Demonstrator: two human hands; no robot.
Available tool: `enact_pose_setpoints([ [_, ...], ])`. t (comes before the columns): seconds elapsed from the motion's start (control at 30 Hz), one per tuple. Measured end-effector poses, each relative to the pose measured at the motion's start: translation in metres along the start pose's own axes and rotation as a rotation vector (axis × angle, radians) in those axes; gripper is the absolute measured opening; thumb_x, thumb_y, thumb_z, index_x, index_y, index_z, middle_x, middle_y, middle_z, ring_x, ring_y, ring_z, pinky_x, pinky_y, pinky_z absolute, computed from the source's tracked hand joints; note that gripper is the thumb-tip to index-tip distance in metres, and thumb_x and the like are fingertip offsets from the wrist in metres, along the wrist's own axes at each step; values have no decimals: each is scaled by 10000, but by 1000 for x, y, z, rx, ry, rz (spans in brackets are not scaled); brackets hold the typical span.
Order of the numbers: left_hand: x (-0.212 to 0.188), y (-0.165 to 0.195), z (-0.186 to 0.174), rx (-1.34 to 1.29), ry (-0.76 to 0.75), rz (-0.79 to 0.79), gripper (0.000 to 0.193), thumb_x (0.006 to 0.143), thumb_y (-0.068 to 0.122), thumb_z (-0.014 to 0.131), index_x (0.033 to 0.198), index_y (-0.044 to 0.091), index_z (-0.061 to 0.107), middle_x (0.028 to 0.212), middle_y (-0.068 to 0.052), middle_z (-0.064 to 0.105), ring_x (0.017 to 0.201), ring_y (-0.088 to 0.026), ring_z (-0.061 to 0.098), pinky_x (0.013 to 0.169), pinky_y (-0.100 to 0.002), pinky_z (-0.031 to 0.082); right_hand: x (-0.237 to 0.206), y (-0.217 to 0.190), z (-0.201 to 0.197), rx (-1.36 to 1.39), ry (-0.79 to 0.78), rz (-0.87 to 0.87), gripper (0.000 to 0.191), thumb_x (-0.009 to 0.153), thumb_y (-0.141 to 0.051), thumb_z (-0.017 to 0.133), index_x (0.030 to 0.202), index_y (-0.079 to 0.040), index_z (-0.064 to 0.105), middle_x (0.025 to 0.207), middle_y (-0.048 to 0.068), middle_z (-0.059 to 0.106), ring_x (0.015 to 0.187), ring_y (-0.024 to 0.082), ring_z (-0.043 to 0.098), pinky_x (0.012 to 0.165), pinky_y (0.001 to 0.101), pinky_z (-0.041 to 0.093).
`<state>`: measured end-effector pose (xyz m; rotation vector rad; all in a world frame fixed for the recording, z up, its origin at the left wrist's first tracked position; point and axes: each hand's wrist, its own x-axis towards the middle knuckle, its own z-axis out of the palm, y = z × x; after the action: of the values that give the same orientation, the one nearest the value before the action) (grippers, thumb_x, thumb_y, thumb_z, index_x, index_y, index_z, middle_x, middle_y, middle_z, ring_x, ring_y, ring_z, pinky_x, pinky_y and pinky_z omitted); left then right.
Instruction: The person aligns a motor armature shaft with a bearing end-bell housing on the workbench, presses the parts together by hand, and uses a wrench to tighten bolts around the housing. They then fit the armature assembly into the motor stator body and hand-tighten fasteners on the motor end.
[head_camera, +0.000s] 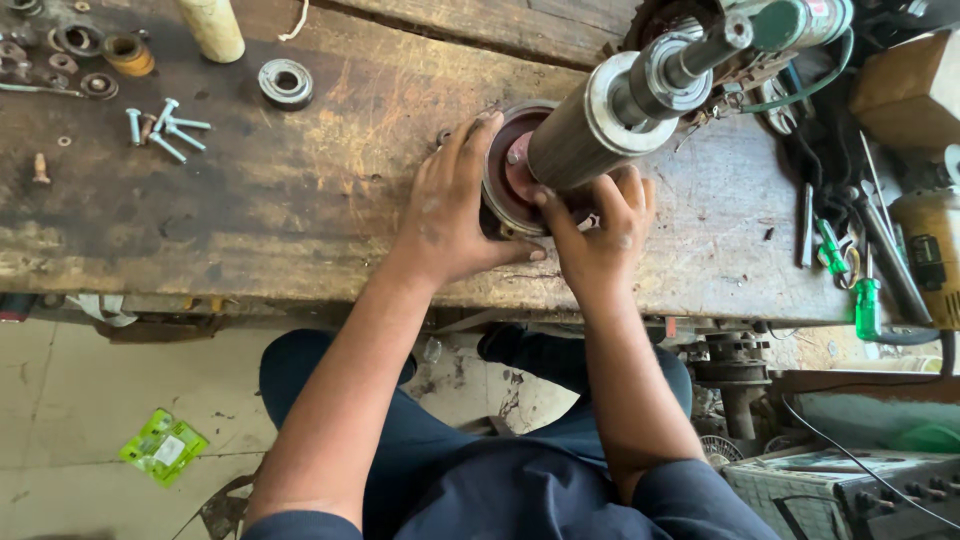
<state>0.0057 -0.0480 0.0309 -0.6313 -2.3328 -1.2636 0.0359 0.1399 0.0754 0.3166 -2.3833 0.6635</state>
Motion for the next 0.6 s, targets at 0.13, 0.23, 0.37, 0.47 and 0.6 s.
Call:
enact_pose_setpoints([
  [0.13, 1, 1, -1, -4, 11, 18, 1395, 530, 650, 979, 1569, 73, 248, 1561, -248, 383, 1436, -454, 426, 1147, -592, 356, 2, 0, 0, -36, 0, -27, 187, 840, -156, 862, 945, -94, 721, 963, 75, 616, 949, 308, 534, 839, 437, 431],
  [0.23, 1, 1, -1, -27, 14, 16, 1393, 532, 642, 982, 1574, 91, 239, 1571, -237, 384, 1443, -440, 424, 1161, -586, 355, 3, 0, -1, -70, 15, -74, 230, 816, -162, 879, 983, -80, 745, 934, 88, 600, 921, 313, 532, 827, 452, 417],
  [0.37, 4, 0, 0, -11, 10, 17, 1395, 530, 655, 970, 1572, 103, 224, 1562, -235, 389, 1445, -438, 416, 1148, -598, 352, 4, 1, -3, 90, -7, -12, 164, 828, -114, 810, 932, -77, 688, 957, 66, 611, 947, 283, 551, 860, 431, 440],
  [0.47, 5, 0, 2, 17, -6, 8, 1398, 519, 680, 962, 1558, 100, 228, 1538, -240, 394, 1432, -444, 407, 1138, -620, 335, 3, 0, -3, 1, -5, -52, 155, 822, -116, 826, 902, -80, 698, 961, 81, 619, 948, 302, 539, 860, 438, 425],
  [0.6, 4, 2, 1, 2, 5, 19, 1398, 534, 704, 951, 1563, 90, 231, 1542, -240, 396, 1442, -438, 412, 1141, -615, 344, 2, -3, -4, -1, 8, 0, 184, 823, -142, 847, 859, -78, 678, 919, 74, 614, 918, 297, 542, 851, 436, 414],
])
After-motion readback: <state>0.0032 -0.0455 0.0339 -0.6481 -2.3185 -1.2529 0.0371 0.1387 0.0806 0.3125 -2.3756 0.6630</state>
